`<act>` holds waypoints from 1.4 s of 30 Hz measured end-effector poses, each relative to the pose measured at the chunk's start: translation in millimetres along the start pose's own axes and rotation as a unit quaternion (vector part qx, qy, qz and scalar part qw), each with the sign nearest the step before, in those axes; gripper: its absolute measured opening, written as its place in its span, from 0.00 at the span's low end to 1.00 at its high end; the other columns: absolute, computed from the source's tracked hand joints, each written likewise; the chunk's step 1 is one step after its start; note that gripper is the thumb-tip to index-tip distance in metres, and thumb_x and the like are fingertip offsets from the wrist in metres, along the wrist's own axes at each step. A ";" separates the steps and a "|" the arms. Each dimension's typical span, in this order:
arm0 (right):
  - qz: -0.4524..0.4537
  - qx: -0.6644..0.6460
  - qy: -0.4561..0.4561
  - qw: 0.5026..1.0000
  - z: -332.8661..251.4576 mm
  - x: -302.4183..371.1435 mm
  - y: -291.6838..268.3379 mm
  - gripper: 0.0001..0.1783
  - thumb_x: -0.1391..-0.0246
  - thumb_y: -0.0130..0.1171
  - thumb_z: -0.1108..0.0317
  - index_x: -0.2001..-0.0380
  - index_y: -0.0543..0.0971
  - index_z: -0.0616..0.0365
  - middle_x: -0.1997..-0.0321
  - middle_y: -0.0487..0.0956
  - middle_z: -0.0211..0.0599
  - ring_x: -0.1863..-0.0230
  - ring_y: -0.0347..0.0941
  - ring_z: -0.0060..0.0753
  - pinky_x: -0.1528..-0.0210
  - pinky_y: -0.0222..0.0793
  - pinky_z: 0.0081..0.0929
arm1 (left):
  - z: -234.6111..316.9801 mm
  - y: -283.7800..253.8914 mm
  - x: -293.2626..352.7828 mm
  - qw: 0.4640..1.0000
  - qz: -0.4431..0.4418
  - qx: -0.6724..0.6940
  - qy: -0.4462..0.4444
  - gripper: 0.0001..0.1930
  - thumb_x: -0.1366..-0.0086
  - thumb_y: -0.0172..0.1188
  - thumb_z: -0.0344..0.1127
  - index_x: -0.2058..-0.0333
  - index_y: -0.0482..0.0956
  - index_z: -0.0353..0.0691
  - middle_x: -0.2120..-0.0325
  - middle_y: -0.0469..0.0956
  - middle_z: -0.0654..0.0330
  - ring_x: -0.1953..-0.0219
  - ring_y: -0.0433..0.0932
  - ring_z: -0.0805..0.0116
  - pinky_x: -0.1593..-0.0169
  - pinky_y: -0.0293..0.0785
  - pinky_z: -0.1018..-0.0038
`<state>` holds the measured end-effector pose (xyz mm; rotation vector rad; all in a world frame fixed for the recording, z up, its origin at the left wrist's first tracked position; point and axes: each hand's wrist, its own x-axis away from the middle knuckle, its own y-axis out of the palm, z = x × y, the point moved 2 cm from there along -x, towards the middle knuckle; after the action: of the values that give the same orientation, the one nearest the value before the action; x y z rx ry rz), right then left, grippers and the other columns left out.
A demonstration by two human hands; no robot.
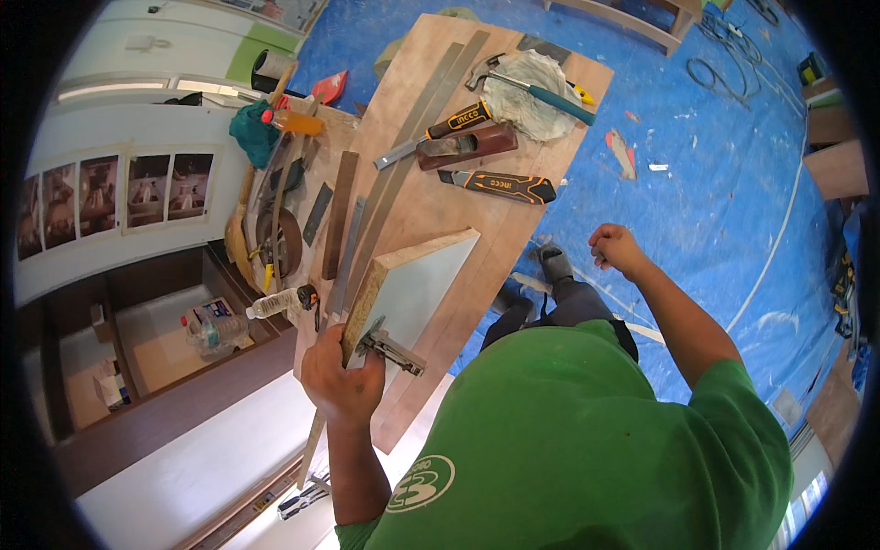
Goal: The person aligns a metal corner bracket with a wooden trim piece on a workbench, then uses a hammer to tap the bracket into place. The person continues to adjust and secure the bracket along the trim.
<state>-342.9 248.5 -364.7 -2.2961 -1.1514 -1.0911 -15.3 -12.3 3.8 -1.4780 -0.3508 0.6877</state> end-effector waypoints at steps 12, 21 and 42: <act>0.043 0.027 -0.072 0.996 -41.5 -18.9 -26.0 0.08 0.47 0.59 0.73 0.62 0.81 0.59 0.73 0.80 0.33 0.74 0.78 0.28 0.75 0.73 0.28 | 6.8 0.2 -9.6 1.000 0.012 0.010 -0.004 0.20 0.51 0.73 0.29 0.58 0.81 0.34 0.70 0.82 0.50 0.69 0.83 0.50 0.63 0.78 0.64; -0.008 -0.141 -0.041 0.989 -81.8 -4.5 -41.4 0.11 0.36 0.59 0.60 0.60 0.81 0.55 0.66 0.81 0.35 0.70 0.78 0.32 0.68 0.75 0.34 | 3.9 5.6 -7.8 0.999 0.029 0.004 -0.019 0.21 0.54 0.73 0.29 0.57 0.82 0.34 0.70 0.82 0.51 0.69 0.82 0.50 0.62 0.77 0.62; 0.261 0.307 -0.192 0.895 -1.4 -43.6 -75.4 0.41 0.41 0.69 0.40 0.37 0.76 0.61 0.67 0.82 0.43 0.71 0.82 0.36 0.73 0.78 0.34 | 6.1 8.0 -4.8 0.999 0.041 -0.004 -0.010 0.27 0.57 0.72 0.33 0.53 0.81 0.35 0.66 0.81 0.51 0.65 0.80 0.44 0.61 0.74 0.55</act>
<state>-419.6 270.7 -399.4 -2.1279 -0.7584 -0.0465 -24.4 -10.8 -2.5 -1.5006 -0.3098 0.7673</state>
